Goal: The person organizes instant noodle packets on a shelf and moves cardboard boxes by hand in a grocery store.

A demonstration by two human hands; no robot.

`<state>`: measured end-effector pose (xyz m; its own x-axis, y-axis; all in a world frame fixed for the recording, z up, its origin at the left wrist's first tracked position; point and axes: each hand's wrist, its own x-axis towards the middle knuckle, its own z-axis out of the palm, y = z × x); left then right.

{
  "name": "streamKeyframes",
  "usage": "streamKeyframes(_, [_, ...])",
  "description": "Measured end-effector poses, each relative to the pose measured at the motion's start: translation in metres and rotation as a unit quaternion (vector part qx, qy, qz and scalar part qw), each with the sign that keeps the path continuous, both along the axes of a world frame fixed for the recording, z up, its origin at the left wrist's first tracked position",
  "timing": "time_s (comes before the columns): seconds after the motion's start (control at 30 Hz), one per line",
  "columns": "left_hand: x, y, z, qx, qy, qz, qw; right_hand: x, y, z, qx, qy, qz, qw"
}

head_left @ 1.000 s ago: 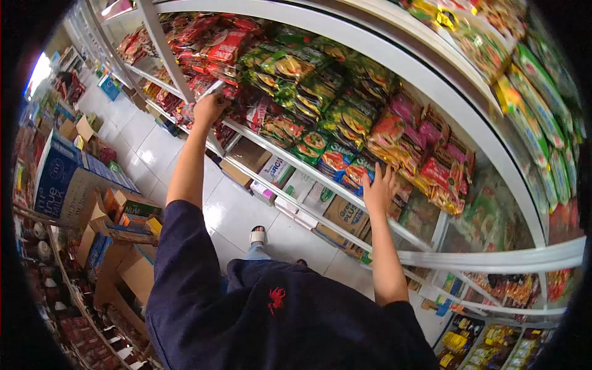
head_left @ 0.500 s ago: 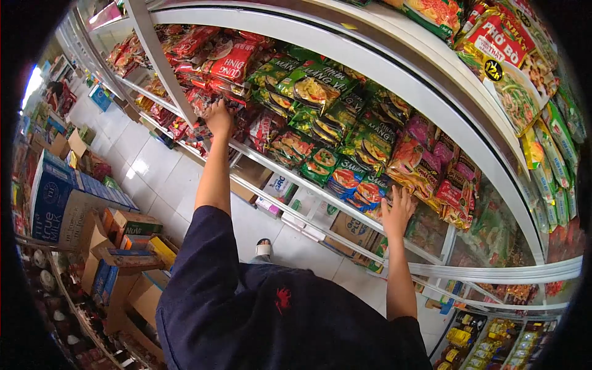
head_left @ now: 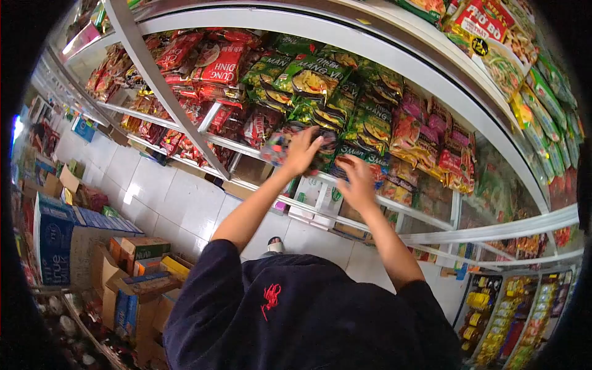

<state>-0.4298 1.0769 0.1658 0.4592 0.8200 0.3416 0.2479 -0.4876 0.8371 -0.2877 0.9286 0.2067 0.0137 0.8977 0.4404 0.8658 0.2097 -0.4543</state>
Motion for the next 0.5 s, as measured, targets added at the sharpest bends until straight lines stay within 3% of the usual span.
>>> streamKeyframes(0.07, [0.018, -0.008, -0.011, -0.145, -0.188, -0.041, 0.971, -0.041, 0.034, -0.023, -0.007, -0.037, -0.035, 0.999])
streamKeyframes(0.1, [0.012, -0.009, -0.008, -0.145, -0.185, -0.053, 0.971, -0.057, 0.048, -0.028, -0.057, -0.052, -0.075, 0.994])
streamKeyframes(0.17, [-0.014, -0.005, 0.006, -0.123, -0.199, 0.022, 0.972, -0.073, 0.060, -0.019, -0.094, -0.062, -0.103, 0.988])
streamKeyframes(0.2, [-0.030, 0.001, 0.010, -0.108, -0.168, 0.040, 0.979, -0.077, 0.064, -0.020, -0.043, -0.101, -0.119, 0.987])
streamKeyframes(0.23, [-0.048, 0.007, 0.015, -0.093, -0.137, 0.056, 0.985, -0.074, 0.066, -0.015, -0.060, -0.113, -0.093, 0.987])
streamKeyframes(0.3, [-0.078, 0.010, 0.022, 0.067, 0.041, 0.122, 0.989, -0.067, 0.074, -0.025, 0.042, -0.120, -0.108, 0.986])
streamKeyframes(0.5, [-0.085, 0.000, -0.008, 0.087, 0.172, -0.019, 0.981, -0.038, 0.056, -0.033, -0.017, -0.121, -0.167, 0.978])
